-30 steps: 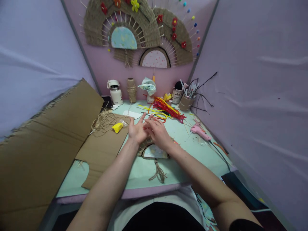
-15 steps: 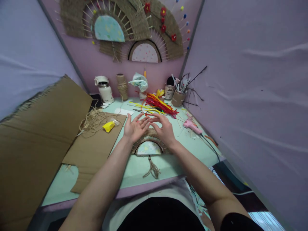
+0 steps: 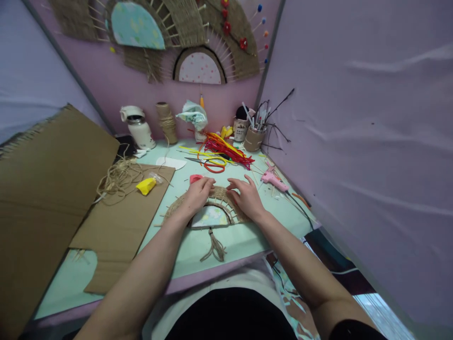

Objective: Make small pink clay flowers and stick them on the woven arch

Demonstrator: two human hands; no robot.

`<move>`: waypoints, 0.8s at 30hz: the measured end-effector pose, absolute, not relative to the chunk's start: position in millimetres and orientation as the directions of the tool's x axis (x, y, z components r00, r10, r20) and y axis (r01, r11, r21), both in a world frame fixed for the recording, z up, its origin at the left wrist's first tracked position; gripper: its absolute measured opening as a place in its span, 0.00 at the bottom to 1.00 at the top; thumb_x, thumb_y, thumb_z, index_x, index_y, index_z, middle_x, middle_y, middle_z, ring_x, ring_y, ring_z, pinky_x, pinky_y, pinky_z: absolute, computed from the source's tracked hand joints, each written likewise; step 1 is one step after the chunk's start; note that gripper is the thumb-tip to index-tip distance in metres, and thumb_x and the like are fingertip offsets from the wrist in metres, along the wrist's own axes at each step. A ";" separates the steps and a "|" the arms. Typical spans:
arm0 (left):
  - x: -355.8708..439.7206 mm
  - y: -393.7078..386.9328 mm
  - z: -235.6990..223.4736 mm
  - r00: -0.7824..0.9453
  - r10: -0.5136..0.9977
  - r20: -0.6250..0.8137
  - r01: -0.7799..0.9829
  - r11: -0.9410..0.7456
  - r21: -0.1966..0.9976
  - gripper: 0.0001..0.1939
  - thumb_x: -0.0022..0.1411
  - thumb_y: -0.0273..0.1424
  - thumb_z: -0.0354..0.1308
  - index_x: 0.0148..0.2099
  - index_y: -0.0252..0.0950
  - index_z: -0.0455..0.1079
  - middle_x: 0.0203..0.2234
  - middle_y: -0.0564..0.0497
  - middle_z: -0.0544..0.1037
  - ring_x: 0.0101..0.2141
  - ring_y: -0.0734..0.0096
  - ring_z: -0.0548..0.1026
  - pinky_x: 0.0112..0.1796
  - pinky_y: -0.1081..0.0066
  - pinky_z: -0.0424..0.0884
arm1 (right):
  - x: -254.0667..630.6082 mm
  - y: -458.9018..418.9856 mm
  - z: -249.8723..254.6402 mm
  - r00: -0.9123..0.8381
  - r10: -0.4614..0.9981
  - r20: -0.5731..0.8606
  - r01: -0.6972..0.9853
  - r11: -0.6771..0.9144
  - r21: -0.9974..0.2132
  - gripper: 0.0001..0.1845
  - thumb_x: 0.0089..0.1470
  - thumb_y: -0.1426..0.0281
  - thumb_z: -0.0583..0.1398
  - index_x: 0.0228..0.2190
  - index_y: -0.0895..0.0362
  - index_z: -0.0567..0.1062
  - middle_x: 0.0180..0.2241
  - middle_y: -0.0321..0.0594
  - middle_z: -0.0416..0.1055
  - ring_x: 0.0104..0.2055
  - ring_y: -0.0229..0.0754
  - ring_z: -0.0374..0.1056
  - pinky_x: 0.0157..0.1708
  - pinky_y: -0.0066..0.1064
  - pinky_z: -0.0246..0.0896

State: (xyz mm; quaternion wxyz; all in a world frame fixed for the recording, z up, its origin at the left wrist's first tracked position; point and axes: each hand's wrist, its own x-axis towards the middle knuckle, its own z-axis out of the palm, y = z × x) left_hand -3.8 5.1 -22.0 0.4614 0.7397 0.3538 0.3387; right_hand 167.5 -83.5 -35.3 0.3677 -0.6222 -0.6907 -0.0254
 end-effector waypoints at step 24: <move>-6.1 0.3 -18.1 0.613 0.774 0.159 0.419 -0.488 0.766 0.19 0.65 0.45 0.45 0.35 0.40 0.71 0.33 0.46 0.78 0.37 0.61 0.73 0.41 0.66 0.64 | 162.9 -76.9 -35.5 -0.059 0.869 0.492 0.944 0.209 -0.257 0.14 0.56 0.75 0.56 0.45 0.54 0.71 0.33 0.37 0.80 0.40 0.44 0.76 0.62 0.54 0.45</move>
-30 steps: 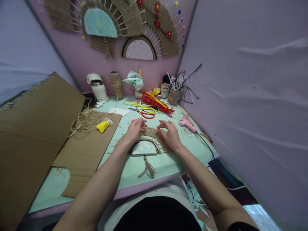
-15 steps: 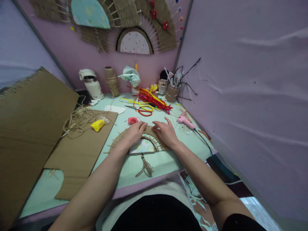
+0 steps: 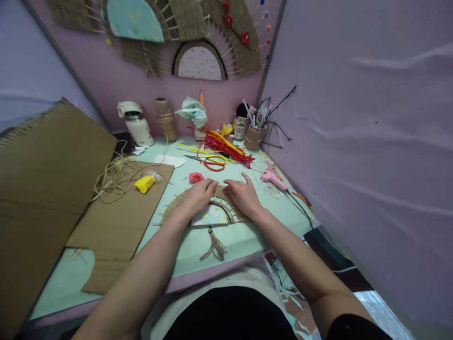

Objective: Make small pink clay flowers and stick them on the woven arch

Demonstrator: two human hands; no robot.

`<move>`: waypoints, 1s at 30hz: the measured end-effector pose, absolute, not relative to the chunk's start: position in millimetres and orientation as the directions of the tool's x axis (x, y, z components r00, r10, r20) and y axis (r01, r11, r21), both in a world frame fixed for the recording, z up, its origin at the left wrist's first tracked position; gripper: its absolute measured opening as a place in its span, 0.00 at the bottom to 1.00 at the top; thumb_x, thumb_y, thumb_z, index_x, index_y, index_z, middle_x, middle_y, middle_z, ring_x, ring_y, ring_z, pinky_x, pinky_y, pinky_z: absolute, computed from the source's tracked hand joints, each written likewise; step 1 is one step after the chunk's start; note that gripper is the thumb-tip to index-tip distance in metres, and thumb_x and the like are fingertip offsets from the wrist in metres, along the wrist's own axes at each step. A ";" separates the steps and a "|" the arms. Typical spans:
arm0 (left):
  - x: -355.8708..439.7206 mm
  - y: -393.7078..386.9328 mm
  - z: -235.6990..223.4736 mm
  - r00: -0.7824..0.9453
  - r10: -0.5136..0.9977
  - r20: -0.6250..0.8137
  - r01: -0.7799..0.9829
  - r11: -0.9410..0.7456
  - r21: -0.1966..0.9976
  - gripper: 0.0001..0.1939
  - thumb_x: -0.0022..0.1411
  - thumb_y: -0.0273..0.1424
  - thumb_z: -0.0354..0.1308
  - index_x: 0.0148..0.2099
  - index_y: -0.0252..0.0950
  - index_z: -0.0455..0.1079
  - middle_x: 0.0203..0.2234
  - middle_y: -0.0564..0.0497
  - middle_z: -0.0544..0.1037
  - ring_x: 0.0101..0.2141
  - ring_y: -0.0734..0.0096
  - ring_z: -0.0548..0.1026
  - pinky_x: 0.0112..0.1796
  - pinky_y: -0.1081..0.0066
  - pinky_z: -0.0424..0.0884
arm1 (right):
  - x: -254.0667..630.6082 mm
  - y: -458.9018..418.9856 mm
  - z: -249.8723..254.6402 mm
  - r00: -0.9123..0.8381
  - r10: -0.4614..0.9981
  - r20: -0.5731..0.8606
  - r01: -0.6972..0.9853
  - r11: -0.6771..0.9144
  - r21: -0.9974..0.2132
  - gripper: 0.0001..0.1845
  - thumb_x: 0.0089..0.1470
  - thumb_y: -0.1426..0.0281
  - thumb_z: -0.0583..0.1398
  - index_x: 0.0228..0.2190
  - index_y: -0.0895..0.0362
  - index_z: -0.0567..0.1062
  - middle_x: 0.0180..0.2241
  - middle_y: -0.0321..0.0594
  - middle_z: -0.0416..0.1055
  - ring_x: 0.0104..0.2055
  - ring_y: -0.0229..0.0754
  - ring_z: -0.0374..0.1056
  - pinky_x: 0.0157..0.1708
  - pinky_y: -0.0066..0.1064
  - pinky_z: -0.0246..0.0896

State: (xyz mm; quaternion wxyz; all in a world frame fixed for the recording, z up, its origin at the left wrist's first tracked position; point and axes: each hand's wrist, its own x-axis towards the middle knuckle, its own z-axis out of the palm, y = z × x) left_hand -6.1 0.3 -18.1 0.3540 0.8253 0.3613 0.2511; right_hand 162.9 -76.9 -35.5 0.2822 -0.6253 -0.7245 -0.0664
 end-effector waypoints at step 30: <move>-1.8 -6.9 -19.7 0.842 0.506 0.190 0.458 -0.854 0.246 0.22 0.66 0.27 0.45 0.57 0.50 0.68 0.43 0.46 0.67 0.46 0.60 0.61 0.48 0.62 0.63 | 197.9 -100.6 -38.5 0.245 0.787 0.566 0.868 0.082 -0.490 0.12 0.58 0.69 0.56 0.44 0.54 0.71 0.34 0.37 0.79 0.39 0.45 0.74 0.59 0.53 0.50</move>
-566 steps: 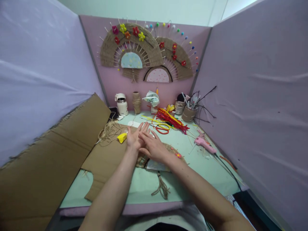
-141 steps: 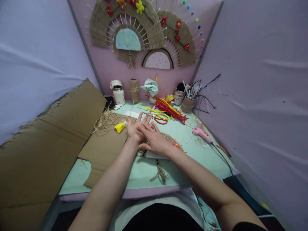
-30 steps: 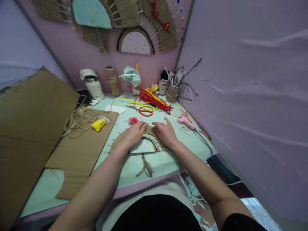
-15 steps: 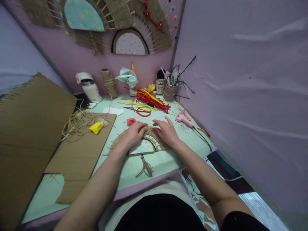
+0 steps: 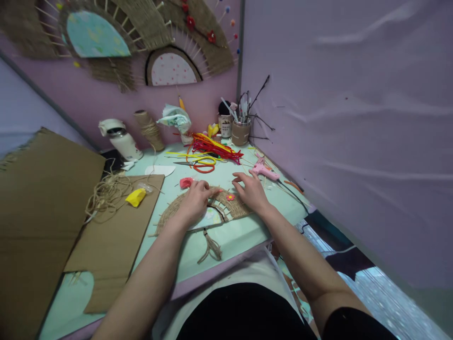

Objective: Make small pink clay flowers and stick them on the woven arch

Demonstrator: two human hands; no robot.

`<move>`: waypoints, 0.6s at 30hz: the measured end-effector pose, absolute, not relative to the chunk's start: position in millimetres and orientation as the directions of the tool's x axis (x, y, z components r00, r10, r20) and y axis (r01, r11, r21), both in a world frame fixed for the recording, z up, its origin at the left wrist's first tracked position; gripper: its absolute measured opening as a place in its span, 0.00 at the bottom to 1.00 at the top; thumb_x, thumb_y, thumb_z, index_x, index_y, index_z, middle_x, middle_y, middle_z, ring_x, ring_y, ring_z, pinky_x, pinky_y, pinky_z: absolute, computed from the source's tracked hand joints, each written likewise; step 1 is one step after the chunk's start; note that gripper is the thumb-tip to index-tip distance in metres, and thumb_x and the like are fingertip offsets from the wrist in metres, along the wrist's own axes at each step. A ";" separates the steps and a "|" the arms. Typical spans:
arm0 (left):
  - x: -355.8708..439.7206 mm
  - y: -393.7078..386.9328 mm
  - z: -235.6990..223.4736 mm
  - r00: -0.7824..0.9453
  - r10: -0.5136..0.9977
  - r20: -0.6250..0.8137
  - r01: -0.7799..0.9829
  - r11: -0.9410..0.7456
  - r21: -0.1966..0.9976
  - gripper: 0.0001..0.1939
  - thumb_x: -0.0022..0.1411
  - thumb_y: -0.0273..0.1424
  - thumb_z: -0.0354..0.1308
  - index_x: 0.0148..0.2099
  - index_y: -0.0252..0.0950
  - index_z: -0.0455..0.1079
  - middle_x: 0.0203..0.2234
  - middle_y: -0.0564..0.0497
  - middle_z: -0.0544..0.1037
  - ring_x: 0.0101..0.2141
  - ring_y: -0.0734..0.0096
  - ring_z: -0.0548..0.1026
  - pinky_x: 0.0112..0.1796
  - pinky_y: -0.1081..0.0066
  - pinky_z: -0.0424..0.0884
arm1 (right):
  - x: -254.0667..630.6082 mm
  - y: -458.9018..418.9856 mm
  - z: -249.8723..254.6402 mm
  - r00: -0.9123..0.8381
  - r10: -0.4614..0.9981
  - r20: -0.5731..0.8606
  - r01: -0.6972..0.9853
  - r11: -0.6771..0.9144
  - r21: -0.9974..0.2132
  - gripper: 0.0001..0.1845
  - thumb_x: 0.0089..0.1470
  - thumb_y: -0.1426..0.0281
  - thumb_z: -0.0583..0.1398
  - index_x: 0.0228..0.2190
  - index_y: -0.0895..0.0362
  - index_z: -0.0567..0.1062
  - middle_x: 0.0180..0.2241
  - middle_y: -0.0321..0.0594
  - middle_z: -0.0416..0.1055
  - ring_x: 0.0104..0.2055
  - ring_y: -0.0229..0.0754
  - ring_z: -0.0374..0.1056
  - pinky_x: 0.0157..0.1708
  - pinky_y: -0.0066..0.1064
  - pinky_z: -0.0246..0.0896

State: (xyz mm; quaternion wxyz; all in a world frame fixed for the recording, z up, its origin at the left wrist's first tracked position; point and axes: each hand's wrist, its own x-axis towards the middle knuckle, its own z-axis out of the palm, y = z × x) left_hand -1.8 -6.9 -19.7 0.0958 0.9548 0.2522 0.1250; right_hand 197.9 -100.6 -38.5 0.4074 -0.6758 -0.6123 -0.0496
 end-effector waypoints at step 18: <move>5.2 -10.6 -13.4 0.850 0.512 0.125 0.511 -0.858 0.047 0.20 0.67 0.31 0.46 0.57 0.51 0.68 0.45 0.45 0.66 0.47 0.57 0.61 0.46 0.60 0.62 | 203.1 -105.1 -40.6 0.272 0.793 0.545 0.853 0.064 -0.519 0.11 0.58 0.69 0.55 0.43 0.54 0.71 0.33 0.37 0.79 0.38 0.44 0.73 0.60 0.52 0.49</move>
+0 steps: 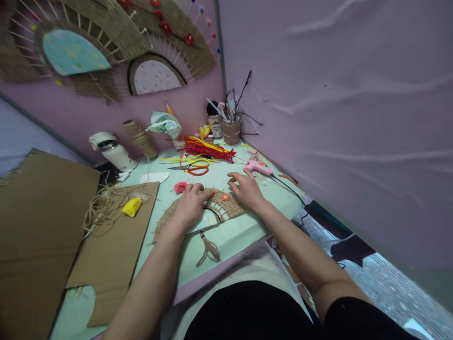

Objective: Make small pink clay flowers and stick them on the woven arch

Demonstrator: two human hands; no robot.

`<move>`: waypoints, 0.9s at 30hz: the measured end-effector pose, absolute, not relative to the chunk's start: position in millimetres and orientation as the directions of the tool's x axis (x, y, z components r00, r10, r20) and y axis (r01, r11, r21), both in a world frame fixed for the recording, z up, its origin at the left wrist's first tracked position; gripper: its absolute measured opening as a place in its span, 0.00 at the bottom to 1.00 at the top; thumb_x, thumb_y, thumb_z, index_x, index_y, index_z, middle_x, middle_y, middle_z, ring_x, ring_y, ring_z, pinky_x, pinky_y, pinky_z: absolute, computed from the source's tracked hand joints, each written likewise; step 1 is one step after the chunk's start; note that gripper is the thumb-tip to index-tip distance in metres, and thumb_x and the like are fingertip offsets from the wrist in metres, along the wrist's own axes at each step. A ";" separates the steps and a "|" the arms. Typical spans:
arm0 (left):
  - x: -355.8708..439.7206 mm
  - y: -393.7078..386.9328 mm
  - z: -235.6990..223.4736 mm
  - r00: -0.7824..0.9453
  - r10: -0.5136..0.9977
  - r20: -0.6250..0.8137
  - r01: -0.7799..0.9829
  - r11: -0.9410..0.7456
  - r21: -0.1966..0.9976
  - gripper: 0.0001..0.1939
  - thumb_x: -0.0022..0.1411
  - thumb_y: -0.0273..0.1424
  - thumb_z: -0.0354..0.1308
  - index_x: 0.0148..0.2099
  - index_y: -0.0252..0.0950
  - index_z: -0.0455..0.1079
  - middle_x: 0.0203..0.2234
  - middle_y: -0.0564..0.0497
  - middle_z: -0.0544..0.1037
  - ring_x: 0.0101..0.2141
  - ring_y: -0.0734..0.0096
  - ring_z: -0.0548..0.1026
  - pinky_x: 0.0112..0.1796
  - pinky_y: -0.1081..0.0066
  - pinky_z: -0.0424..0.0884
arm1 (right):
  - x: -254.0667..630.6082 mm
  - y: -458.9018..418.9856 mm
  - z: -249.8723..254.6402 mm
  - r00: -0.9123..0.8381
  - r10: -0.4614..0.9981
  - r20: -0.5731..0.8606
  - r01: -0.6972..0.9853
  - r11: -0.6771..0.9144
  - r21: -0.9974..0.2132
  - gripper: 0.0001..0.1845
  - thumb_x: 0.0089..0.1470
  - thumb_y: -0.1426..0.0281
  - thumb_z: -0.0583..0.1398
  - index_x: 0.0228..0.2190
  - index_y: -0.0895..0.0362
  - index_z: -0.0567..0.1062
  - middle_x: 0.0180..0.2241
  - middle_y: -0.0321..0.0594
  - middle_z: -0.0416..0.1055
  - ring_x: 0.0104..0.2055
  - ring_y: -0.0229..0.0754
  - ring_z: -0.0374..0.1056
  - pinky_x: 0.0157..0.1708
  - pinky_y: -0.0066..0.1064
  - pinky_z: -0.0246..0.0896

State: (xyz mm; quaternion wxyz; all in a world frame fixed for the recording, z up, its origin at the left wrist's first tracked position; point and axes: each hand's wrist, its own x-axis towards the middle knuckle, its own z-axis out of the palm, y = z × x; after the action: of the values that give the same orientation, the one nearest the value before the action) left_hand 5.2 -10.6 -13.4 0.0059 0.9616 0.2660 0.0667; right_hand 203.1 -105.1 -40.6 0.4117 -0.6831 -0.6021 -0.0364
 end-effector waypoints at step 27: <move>-18.7 30.6 -24.6 0.434 0.786 0.441 0.708 -0.600 0.373 0.21 0.61 0.28 0.49 0.55 0.33 0.69 0.44 0.39 0.73 0.49 0.53 0.67 0.51 0.56 0.64 | 201.0 -106.3 -36.5 0.291 0.800 0.525 0.834 0.058 -0.549 0.12 0.58 0.69 0.56 0.44 0.54 0.71 0.32 0.36 0.78 0.38 0.45 0.72 0.60 0.53 0.49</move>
State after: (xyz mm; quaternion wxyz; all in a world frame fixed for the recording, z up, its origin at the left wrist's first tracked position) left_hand -18.7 30.6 -24.6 0.0659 0.8441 0.4424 0.2957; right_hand 201.0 -106.3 -36.5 0.4177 -0.6862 -0.5952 -0.0201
